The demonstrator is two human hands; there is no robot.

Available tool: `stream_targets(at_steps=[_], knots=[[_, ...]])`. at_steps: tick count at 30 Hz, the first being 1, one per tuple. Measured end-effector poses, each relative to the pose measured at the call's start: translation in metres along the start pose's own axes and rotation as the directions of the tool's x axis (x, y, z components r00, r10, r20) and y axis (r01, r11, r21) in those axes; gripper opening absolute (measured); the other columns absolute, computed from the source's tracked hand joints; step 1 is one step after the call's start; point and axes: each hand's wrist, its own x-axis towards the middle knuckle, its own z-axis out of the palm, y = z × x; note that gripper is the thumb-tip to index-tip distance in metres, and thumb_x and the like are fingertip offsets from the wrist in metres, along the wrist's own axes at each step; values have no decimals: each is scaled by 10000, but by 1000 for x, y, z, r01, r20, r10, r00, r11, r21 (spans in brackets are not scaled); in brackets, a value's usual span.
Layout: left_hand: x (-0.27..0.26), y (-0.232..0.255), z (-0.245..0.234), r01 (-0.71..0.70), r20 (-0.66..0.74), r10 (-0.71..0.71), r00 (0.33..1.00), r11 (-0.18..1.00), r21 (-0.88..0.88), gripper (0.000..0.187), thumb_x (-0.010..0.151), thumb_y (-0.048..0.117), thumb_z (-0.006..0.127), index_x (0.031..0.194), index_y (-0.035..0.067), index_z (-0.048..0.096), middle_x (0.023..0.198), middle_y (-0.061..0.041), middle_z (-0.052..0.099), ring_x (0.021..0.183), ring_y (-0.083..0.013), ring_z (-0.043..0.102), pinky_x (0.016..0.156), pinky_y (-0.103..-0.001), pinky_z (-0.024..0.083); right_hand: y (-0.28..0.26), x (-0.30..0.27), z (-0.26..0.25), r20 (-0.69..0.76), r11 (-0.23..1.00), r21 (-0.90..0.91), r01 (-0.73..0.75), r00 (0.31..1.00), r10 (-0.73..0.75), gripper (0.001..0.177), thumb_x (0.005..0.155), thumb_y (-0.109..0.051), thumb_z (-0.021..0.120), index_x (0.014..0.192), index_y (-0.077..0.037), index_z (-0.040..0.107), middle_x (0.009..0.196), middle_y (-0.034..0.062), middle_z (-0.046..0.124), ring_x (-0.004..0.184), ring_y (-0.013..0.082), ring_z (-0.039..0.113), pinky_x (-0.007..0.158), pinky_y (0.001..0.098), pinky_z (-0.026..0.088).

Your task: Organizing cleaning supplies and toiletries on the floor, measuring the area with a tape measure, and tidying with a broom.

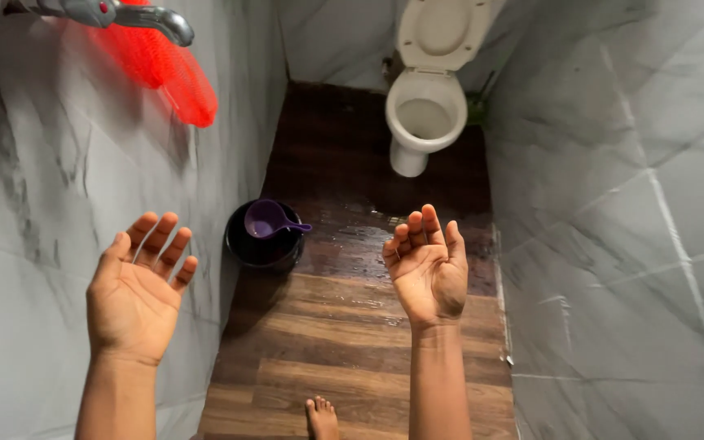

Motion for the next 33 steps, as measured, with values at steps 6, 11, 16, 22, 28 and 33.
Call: stream_targets(at_steps=[6,11,16,22,28,33], knots=[[25,-22,-28,54,-116,-52,992,998,12,335,1040,333,438,1250,119,588,1316,-64,619,1223,-224,579,964,-395,460,37,32,-19,-89,996,-75,-41,995,35,332,1083,-360,492,1222,-89,623,1090,68,677,1012,219,641,901,393,542],[48,-50,-52,139,-217,-132,967,990,20,352,1019,317,416,1249,113,586,1323,-73,624,1228,-224,576,962,-395,462,63,54,-50,-180,993,-81,-85,981,69,322,1060,-349,515,1228,-88,602,1080,67,648,989,216,622,884,387,543],[76,-80,-81,242,-249,-210,945,964,106,341,1021,324,459,1248,100,579,1319,-71,629,1224,-222,586,948,-389,454,85,62,-76,-269,994,-73,-85,961,62,319,1037,-344,531,1214,-88,601,1078,71,648,982,230,618,876,395,542],[117,-100,-141,364,-364,-286,887,917,166,312,1004,271,529,1236,77,605,1298,-71,667,1211,-214,627,928,-407,469,118,52,-99,-322,998,-63,-4,947,-17,315,1038,-350,541,1206,-95,618,1095,73,670,1006,241,624,856,407,535],[152,-121,-206,462,-340,-403,850,880,110,297,1010,270,526,1235,90,600,1299,-66,656,1220,-222,606,926,-407,465,174,34,-118,-352,996,-53,73,932,-87,325,1051,-340,534,1226,-81,622,1092,83,698,1000,240,661,873,410,562],[167,-157,-258,575,-379,-496,781,808,128,316,1011,272,526,1251,78,598,1314,-84,659,1239,-248,612,929,-434,467,214,27,-152,-495,999,-35,5,869,-21,348,1022,-352,556,1213,-72,635,1081,94,714,978,243,677,843,413,569]])
